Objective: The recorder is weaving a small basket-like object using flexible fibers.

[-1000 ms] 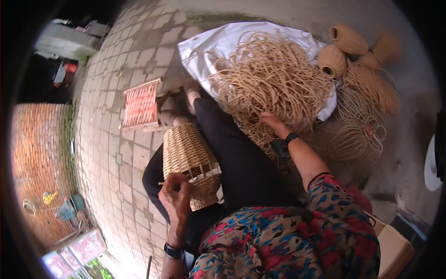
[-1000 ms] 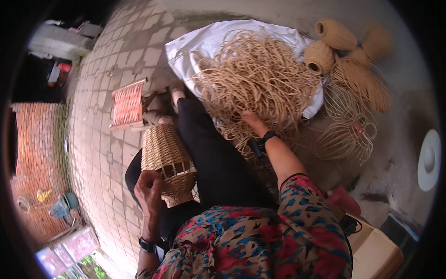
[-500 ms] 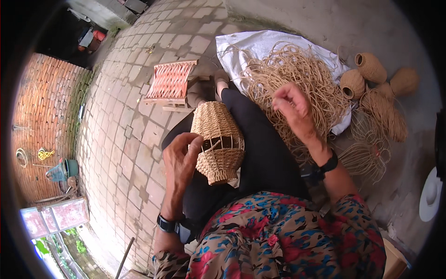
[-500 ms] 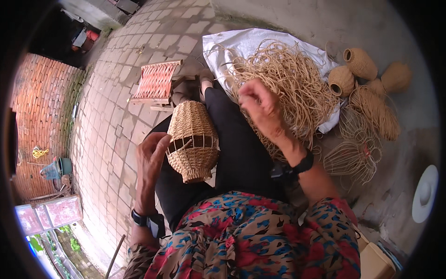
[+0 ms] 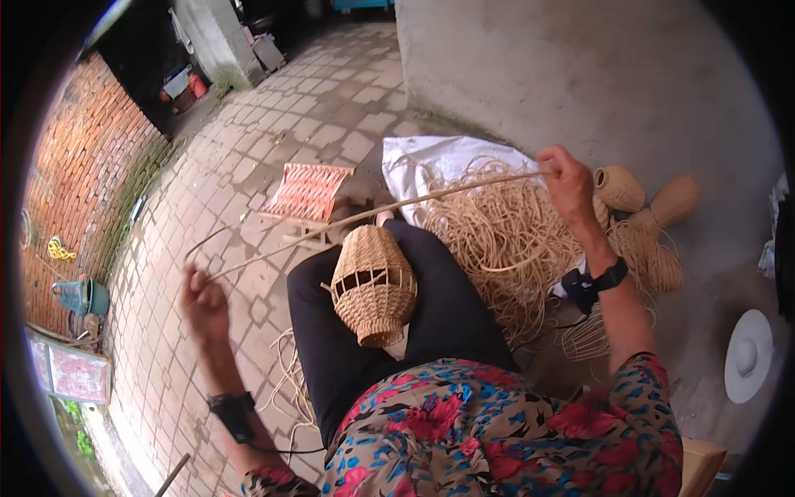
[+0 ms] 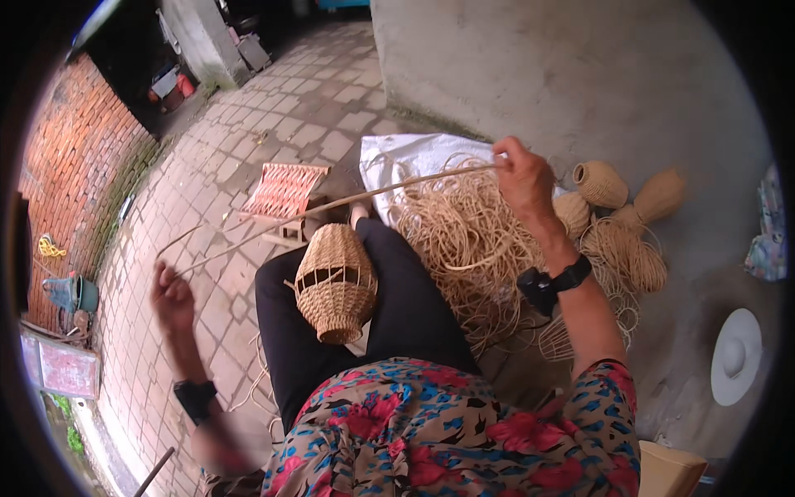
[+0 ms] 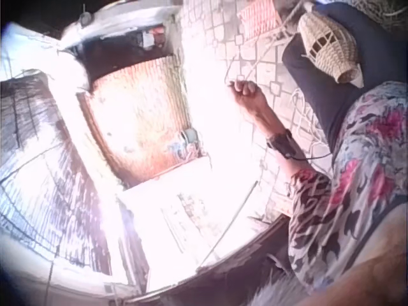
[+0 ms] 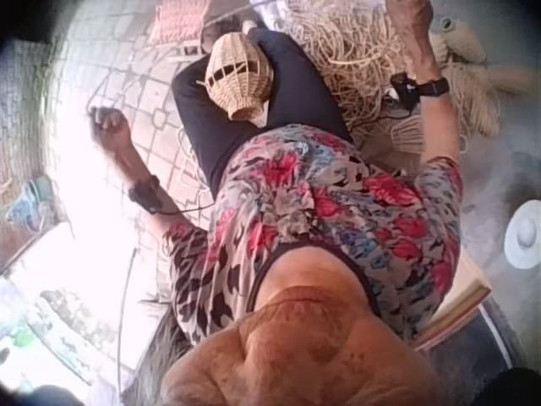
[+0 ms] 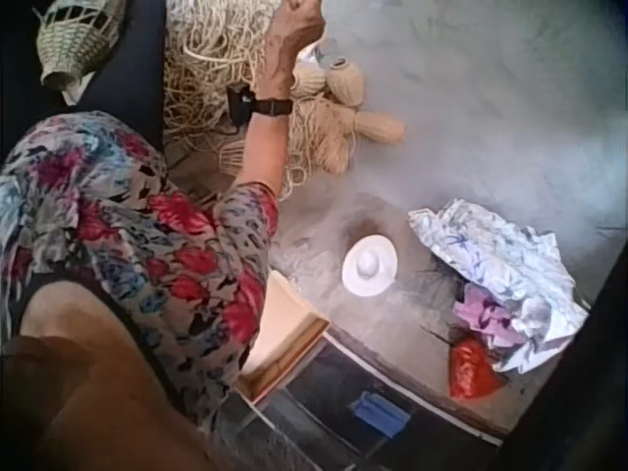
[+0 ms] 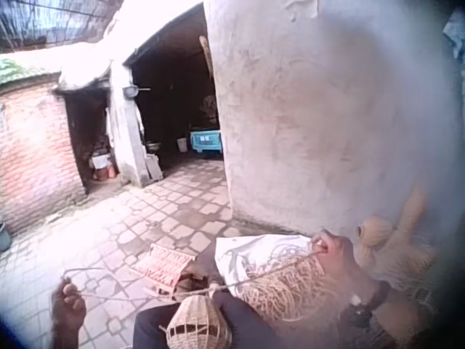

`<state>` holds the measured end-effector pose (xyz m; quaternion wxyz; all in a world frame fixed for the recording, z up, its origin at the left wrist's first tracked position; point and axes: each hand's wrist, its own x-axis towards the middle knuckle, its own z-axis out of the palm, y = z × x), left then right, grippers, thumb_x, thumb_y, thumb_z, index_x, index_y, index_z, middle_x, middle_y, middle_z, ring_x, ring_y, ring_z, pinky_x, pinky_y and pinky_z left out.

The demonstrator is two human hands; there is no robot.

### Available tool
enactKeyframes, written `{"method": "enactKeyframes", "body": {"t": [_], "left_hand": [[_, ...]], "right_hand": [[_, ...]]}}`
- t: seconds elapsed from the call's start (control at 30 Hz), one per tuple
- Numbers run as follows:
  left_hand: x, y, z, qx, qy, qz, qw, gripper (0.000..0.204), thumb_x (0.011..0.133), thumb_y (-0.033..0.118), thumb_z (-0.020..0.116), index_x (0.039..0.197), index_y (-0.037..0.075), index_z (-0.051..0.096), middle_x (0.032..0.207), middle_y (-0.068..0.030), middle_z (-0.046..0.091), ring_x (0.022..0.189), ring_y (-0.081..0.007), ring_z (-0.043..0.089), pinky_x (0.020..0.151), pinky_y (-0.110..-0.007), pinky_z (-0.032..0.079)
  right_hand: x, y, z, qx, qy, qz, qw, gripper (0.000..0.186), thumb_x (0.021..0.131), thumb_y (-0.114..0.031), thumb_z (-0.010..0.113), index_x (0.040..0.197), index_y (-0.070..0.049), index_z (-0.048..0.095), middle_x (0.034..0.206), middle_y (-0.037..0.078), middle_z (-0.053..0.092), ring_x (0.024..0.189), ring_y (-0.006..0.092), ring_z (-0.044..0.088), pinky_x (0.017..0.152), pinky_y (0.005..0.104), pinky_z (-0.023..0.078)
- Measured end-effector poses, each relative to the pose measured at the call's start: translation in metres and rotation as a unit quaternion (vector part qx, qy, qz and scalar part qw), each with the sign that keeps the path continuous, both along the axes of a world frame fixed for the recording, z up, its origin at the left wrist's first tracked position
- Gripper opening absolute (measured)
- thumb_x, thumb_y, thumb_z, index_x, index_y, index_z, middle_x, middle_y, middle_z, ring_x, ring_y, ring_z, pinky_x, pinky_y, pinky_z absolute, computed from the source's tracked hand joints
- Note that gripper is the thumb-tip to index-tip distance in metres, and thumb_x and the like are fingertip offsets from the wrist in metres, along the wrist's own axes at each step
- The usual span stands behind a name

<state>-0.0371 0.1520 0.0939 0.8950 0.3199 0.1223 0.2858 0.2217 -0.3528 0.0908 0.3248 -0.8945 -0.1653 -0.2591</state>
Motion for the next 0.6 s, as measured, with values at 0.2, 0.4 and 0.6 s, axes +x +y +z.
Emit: {"method": "enactKeyframes", "body": {"t": [0.2, 0.4, 0.6], "left_hand": [[-0.208, 0.259, -0.056, 0.15, -0.023, 0.267, 0.952, 0.024, 0.098, 0.018, 0.044, 0.076, 0.009, 0.046, 0.066, 0.0013, 0.049, 0.052, -0.0078, 0.042, 0.049, -0.022, 0.04], [-0.151, 0.228, -0.085, -0.05, 0.066, 0.454, 0.887, 0.026, 0.093, 0.027, 0.054, 0.094, 0.002, 0.05, 0.106, -0.0167, 0.059, 0.098, -0.0265, 0.061, 0.086, -0.039, 0.055], [-0.044, 0.058, -0.012, 0.114, -0.065, 0.004, 0.991, 0.026, 0.099, 0.029, 0.045, 0.097, 0.005, 0.053, 0.102, -0.0122, 0.059, 0.082, -0.015, 0.056, 0.074, -0.026, 0.049]], "right_hand": [[0.064, -0.095, 0.079, -0.058, -0.162, -0.174, 0.97, 0.015, 0.084, -0.025, 0.059, 0.086, -0.01, 0.061, 0.077, 0.01, 0.066, 0.073, 0.0285, 0.063, 0.063, 0.0373, 0.048], [0.095, -0.174, 0.058, 0.106, -0.014, -0.128, 0.986, 0.022, 0.083, -0.018, 0.059, 0.101, -0.006, 0.061, 0.093, 0.016, 0.065, 0.084, 0.0312, 0.063, 0.072, 0.0423, 0.049], [0.049, -0.06, 0.014, -0.32, -0.028, -0.003, 0.947, 0.051, 0.074, 0.001, 0.053, 0.124, -0.007, 0.051, 0.113, 0.023, 0.058, 0.098, 0.0367, 0.06, 0.082, 0.0426, 0.05]]}}
